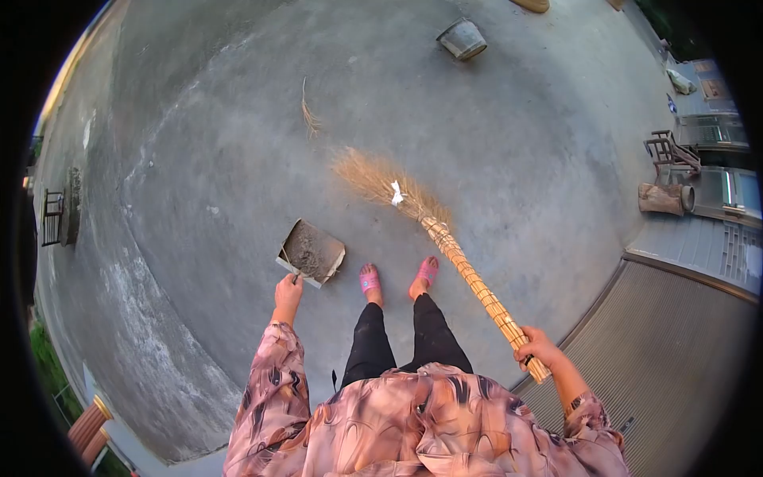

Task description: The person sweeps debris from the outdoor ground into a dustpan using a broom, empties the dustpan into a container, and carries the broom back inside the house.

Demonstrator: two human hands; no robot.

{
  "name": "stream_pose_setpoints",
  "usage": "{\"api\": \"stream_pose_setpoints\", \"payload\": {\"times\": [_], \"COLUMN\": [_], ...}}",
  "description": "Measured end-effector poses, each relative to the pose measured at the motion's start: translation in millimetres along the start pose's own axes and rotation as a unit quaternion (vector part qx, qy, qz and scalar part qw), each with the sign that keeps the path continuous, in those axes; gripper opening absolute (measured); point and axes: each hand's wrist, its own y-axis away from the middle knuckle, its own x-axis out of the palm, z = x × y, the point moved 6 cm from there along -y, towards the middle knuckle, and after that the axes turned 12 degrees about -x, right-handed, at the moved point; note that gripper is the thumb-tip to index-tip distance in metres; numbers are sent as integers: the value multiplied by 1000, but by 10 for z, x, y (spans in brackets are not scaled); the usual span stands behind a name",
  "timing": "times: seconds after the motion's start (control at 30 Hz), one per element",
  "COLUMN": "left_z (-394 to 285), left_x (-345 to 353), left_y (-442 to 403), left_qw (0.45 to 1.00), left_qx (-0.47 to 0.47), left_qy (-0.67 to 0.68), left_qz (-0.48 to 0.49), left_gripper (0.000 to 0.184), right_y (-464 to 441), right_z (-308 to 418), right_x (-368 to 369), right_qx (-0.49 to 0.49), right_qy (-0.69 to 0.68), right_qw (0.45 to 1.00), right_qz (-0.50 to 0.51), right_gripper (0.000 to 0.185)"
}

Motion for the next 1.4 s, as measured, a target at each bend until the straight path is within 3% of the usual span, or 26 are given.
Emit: {"api": "stream_pose_setpoints", "payload": {"times": [0.17,0.3,0.5,0.63,0.8,0.9,0.97,1.1,1.2,1.3,1.4], "left_z": [-31,-146,-231,-289,-147,35,183,462,616,739,869], "left_x": [46,55,89,68,43,20,18,194,214,223,240], "left_y": [-92,-61,-135,-110,-83,-55,3,-23,-22,3,48], "left_qw": [996,989,981,983,987,990,991,999,996,988,978], "left_qx": [49,80,129,137,97,66,47,-15,-87,-146,-195], "left_qy": [-70,-117,-138,-119,-120,-112,-107,-24,6,6,37], "left_qz": [21,31,36,41,54,61,67,34,29,60,64], "left_gripper": [26,22,19,22,20,20,21,22,23,26,29], "right_y": [-224,-928,-905,-595,-30,27,-116,-1025,-1491,-1394,-1217], "right_z": [35,112,-128,192,811,1055,1222,1061,914,733,1072], "right_x": [329,595,1698,1683,1281,1231,1267,1578,2017,2246,1969], "right_qx": [-14,0,79,84,136,105,40,-11,17,63,120], "right_qy": [-101,-104,-132,-199,-228,-143,5,195,198,242,151], "right_qw": [993,995,977,944,923,946,976,958,955,933,930], "right_qz": [-58,-12,144,249,279,273,214,210,220,257,312], "right_gripper": [37,23,24,33,53,57,55,52,45,38,39]}}
